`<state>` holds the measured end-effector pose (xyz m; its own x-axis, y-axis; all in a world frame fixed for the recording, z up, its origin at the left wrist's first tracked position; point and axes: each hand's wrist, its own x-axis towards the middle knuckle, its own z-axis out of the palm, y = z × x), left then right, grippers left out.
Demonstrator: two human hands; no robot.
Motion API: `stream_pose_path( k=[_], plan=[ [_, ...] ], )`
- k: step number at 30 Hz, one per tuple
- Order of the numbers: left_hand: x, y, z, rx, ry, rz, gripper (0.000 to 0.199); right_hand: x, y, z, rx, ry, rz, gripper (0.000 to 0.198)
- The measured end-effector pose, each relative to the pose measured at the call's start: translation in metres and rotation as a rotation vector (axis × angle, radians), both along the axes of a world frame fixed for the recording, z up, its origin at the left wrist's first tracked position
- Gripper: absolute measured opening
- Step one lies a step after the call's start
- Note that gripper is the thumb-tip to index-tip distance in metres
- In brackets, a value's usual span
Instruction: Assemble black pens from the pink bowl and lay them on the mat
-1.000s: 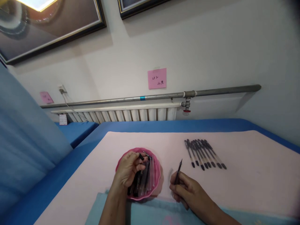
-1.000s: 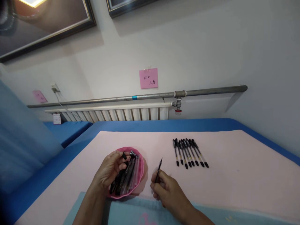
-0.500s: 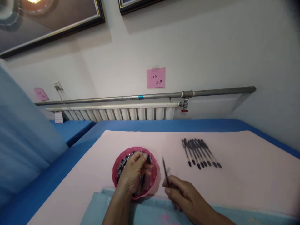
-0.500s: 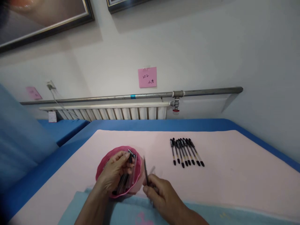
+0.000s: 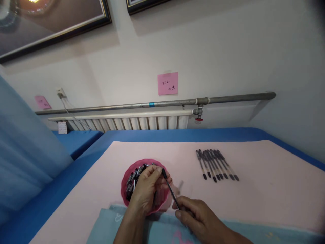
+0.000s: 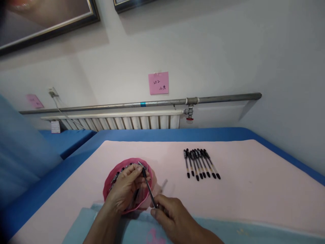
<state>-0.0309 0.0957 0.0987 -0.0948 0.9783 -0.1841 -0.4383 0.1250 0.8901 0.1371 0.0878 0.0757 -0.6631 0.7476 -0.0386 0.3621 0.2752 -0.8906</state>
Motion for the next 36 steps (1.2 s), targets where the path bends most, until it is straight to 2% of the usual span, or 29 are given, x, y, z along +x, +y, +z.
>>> stream_pose_path(
  k=[9, 13, 19, 24, 28, 33, 36],
  plan=[
    [0.003, 0.001, -0.005, 0.027, 0.061, -0.006, 0.026, -0.001, -0.002, -0.003, -0.056, 0.044, -0.038, 0.013],
    [0.005, 0.001, -0.007, -0.013, 0.068, 0.007, 0.035, -0.001, -0.001, -0.003, -0.088, 0.075, -0.051, 0.015],
    [0.010, -0.001, -0.007, 0.005, 0.053, -0.009, 0.029, -0.001, -0.001, -0.002, -0.120, 0.101, -0.084, 0.014],
    [0.009, 0.002, -0.011, 0.011, 0.028, -0.020, 0.037, -0.001, 0.000, -0.005, -0.203, 0.153, -0.082, 0.016],
    [0.010, 0.003, -0.015, 0.031, 0.015, -0.051, 0.030, -0.002, 0.000, -0.007, -0.300, 0.214, -0.059, 0.021],
    [0.017, 0.002, -0.021, 0.070, 0.056, -0.123, 0.025, -0.003, -0.002, -0.005, -0.424, 0.327, -0.160, 0.023],
    [0.018, 0.001, -0.021, 0.045, 0.056, -0.165, 0.025, -0.004, -0.005, -0.005, -0.455, 0.366, -0.167, 0.025]
  ],
)
